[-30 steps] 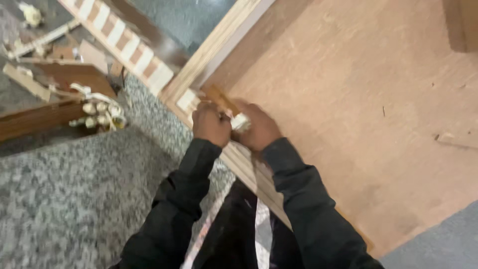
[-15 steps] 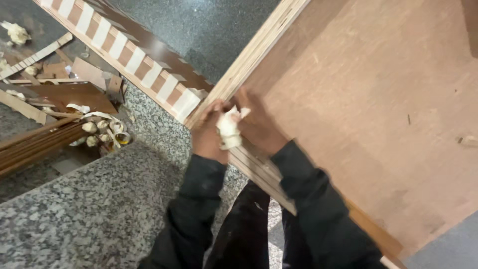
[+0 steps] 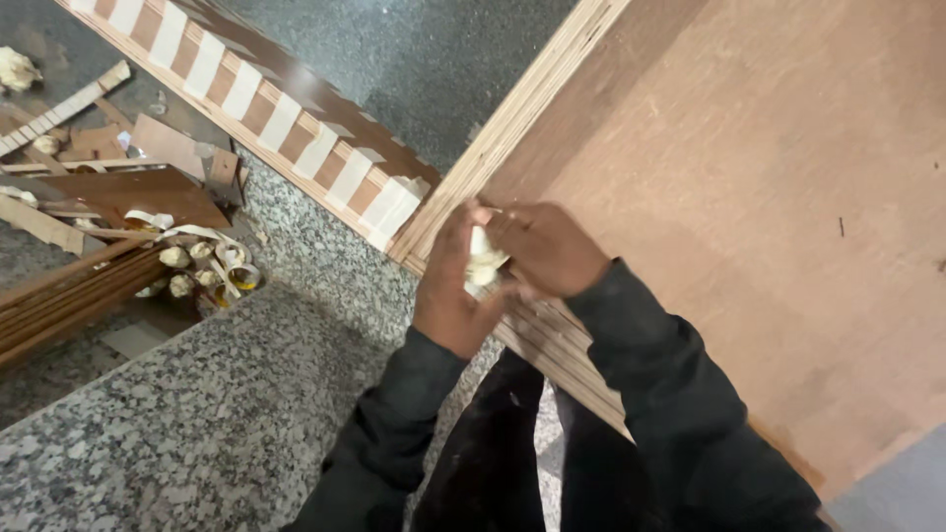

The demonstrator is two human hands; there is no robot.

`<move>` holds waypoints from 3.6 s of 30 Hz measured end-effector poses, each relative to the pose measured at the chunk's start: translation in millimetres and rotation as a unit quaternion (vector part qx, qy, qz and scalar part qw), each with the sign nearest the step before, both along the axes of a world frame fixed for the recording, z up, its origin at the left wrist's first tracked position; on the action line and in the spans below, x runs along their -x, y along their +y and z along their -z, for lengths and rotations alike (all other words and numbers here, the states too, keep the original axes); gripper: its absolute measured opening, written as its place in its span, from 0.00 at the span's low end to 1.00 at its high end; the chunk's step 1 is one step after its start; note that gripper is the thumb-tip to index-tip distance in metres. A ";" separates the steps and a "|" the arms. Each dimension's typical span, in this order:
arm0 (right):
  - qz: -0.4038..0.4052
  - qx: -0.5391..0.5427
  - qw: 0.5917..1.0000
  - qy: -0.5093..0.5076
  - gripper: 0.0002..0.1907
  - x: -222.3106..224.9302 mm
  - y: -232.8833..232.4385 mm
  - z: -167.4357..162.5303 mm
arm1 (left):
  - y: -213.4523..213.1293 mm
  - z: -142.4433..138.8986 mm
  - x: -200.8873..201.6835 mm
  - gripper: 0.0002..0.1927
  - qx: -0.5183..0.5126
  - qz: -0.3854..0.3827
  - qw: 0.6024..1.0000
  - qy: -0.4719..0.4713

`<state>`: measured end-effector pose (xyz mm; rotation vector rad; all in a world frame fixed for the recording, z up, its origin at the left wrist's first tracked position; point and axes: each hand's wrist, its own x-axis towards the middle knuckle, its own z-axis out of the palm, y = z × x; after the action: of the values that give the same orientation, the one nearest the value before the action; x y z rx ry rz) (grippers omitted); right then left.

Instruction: The person applies pieces of white adhesive tape to the edges of a wooden cabinet and then removes them.

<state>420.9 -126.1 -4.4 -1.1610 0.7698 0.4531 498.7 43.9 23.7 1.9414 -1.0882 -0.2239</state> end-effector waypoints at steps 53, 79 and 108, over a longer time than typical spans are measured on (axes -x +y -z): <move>-0.232 0.461 0.747 -0.419 0.07 -27.1 -18.1 100.7 | 53.7 6.7 34.7 0.10 0.043 -0.307 0.834 0.456; -0.016 0.451 0.829 -0.330 0.08 -70.7 -49.6 -23.7 | 46.1 -18.6 -17.5 0.09 -0.172 0.066 0.937 0.298; -0.651 0.311 0.690 -0.064 0.18 -221.8 -11.7 64.3 | -99.1 25.5 -269.3 0.28 -0.534 0.305 0.786 0.061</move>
<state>642.6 -137.8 -68.7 -2.3014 -0.2355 1.3249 768.1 -55.2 -1.8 2.3360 -1.6753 -1.6019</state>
